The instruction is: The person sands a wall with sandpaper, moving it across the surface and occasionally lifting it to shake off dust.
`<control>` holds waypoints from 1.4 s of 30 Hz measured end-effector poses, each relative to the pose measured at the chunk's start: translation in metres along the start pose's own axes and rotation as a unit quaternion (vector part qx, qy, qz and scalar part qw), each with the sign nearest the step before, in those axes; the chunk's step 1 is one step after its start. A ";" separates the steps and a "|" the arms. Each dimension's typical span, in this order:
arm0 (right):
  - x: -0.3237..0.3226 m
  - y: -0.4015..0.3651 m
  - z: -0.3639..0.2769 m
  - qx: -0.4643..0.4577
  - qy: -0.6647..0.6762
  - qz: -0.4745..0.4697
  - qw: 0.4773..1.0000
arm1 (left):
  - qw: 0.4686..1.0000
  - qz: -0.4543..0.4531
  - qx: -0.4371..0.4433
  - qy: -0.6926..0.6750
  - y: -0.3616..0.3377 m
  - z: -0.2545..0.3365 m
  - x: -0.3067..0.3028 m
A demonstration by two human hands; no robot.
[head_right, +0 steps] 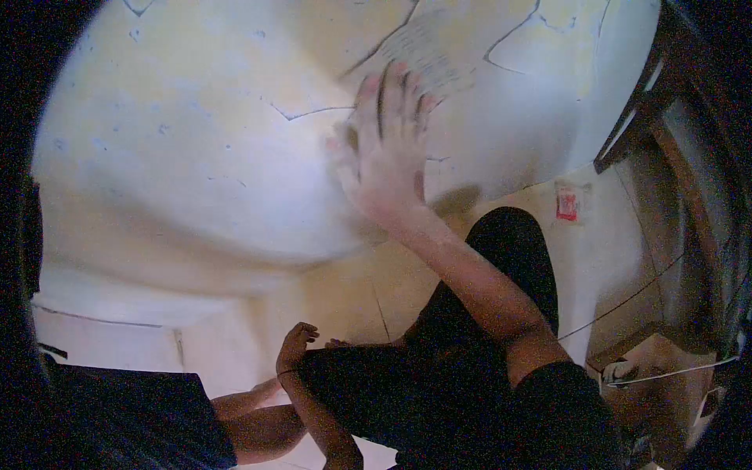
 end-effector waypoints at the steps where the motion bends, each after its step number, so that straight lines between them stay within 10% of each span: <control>1: -0.010 0.008 0.004 0.008 -0.011 0.044 0.999 | 1.000 -0.010 0.004 -0.011 0.006 -0.006 0.002; 7: 0.073 -0.102 -0.010 -0.087 -0.060 -0.130 0.986 | 0.994 -0.041 0.011 -0.103 0.023 -0.012 0.002; 13: -0.006 0.006 -0.002 -0.006 -0.006 0.039 0.999 | 1.000 -0.015 -0.005 0.013 0.008 -0.014 0.003; 19: 0.059 -0.083 -0.017 -0.071 -0.029 -0.127 0.989 | 0.998 -0.018 0.004 -0.062 0.019 -0.009 -0.003; 25: 0.016 -0.014 -0.007 -0.003 -0.047 0.027 0.999 | 1.000 -0.012 -0.006 0.025 0.003 -0.006 0.004; 28: 0.083 -0.101 0.000 -0.079 -0.081 -0.238 0.965 | 0.999 -0.027 0.010 -0.018 0.014 -0.006 0.002; 34: -0.001 -0.001 -0.013 -0.026 -0.014 0.004 1.000 | 1.000 -0.011 0.021 -0.019 0.010 -0.021 -0.002; 40: 0.053 -0.075 -0.016 -0.089 -0.007 -0.143 0.986 | 0.998 -0.045 0.009 -0.049 0.017 -0.005 -0.003; 42: 0.019 -0.027 -0.018 -0.044 0.031 -0.051 0.997 | 0.997 -0.023 0.017 -0.069 0.008 0.008 -0.007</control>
Point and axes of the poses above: each hand's wrist, its own y-axis towards the middle knuckle, its own x-axis out of the palm, z = x × y, the point moved 6 cm from there along y, towards the middle knuckle, and after that the axes turned 5 degrees about -y, right-handed, at the moved point
